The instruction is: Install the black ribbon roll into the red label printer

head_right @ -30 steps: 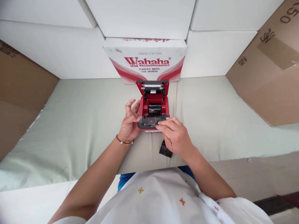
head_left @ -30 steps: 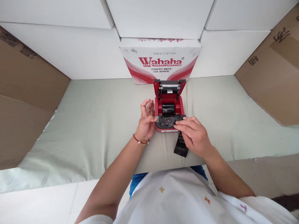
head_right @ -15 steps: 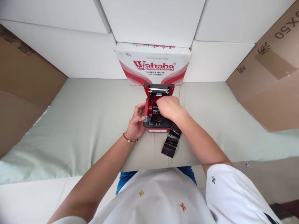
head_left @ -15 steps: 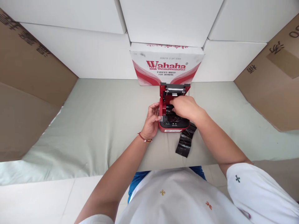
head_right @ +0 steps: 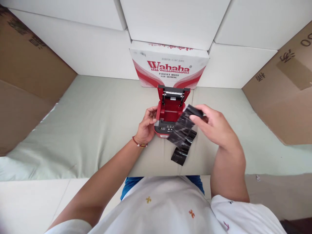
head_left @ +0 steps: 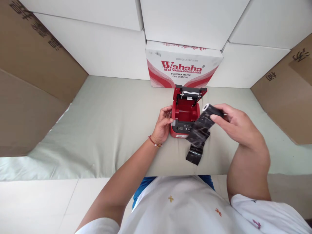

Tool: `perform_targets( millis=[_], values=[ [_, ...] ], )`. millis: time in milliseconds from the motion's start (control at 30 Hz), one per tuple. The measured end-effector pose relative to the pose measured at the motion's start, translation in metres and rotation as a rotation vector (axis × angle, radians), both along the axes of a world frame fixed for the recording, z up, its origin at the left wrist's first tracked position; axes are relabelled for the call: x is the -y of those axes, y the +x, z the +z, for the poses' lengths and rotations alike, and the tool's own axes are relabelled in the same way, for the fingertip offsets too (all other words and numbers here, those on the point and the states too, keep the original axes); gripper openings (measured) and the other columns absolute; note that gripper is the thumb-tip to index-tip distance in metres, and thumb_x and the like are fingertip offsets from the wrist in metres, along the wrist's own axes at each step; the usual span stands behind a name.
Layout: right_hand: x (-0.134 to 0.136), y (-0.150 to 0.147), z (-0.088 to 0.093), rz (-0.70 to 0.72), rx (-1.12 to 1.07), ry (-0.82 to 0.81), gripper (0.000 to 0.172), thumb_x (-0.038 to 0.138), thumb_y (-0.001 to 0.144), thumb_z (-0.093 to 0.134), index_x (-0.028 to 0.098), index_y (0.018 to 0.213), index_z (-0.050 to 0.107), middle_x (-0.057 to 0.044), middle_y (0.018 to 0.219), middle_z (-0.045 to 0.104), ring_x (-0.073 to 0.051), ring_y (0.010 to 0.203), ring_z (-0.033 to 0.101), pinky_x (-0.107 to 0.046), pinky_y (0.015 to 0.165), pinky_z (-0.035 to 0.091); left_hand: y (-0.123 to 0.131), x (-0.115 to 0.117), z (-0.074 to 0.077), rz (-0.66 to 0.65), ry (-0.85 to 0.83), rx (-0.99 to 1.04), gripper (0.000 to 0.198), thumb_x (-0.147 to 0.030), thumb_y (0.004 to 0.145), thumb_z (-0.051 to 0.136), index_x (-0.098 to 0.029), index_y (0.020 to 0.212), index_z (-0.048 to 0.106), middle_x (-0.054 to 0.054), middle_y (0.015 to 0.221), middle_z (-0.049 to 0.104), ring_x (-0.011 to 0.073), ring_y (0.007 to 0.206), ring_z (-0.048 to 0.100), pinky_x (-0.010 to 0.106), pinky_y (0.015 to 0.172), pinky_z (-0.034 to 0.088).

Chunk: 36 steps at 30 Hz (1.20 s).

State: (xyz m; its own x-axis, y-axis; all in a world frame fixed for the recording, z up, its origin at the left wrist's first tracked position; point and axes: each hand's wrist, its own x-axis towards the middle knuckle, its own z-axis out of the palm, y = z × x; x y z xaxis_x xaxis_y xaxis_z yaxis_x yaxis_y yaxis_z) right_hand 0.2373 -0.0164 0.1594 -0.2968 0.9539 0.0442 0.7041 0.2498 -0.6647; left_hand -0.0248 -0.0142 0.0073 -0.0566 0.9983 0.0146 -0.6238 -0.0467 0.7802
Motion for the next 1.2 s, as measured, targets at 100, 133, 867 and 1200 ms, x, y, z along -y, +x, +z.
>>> perform_targets(
  millis=[100,133,867,1200],
  values=[
    [-0.004,0.049,-0.018,-0.119,0.128,-0.079,0.043,0.059,0.097,0.064,0.025,0.121,0.075,-0.004,0.083,0.077,-0.023,0.065,0.065,-0.038,0.062,0.051,-0.002,-0.001,0.001,0.0,-0.02,0.007,0.049,-0.026,0.069,0.076,-0.027,0.117,0.071,0.004,0.139,0.071,0.0284,0.139,0.061,0.045,0.118,0.049],
    [-0.007,0.062,-0.026,-0.12,0.198,-0.115,0.041,0.058,0.096,0.065,0.025,0.117,0.076,-0.003,0.077,0.075,-0.023,0.061,0.063,-0.038,0.061,0.051,-0.003,-0.001,0.001,0.002,-0.022,0.003,0.047,-0.025,0.069,0.074,-0.027,0.116,0.072,0.005,0.139,0.072,0.0285,0.139,0.061,0.046,0.119,0.049],
    [0.018,0.042,-0.009,0.509,-0.017,-0.226,0.032,0.042,0.104,0.069,0.025,0.128,0.081,-0.007,0.11,0.078,-0.019,0.082,0.072,-0.031,0.072,0.058,-0.011,-0.005,-0.004,0.014,-0.07,0.003,0.035,-0.024,0.071,0.074,-0.024,0.105,0.075,0.006,0.129,0.077,0.0282,0.128,0.069,0.046,0.115,0.054],
    [-0.036,-0.066,-0.017,0.154,0.423,0.115,0.037,0.022,0.1,0.064,0.023,0.134,0.078,-0.011,0.127,0.078,-0.029,0.105,0.073,-0.039,0.087,0.055,0.002,0.027,0.004,0.622,0.464,-0.844,0.038,-0.049,0.105,0.057,-0.025,0.131,0.068,0.012,0.132,0.065,0.0312,0.134,0.06,0.053,0.118,0.048]
  ],
)
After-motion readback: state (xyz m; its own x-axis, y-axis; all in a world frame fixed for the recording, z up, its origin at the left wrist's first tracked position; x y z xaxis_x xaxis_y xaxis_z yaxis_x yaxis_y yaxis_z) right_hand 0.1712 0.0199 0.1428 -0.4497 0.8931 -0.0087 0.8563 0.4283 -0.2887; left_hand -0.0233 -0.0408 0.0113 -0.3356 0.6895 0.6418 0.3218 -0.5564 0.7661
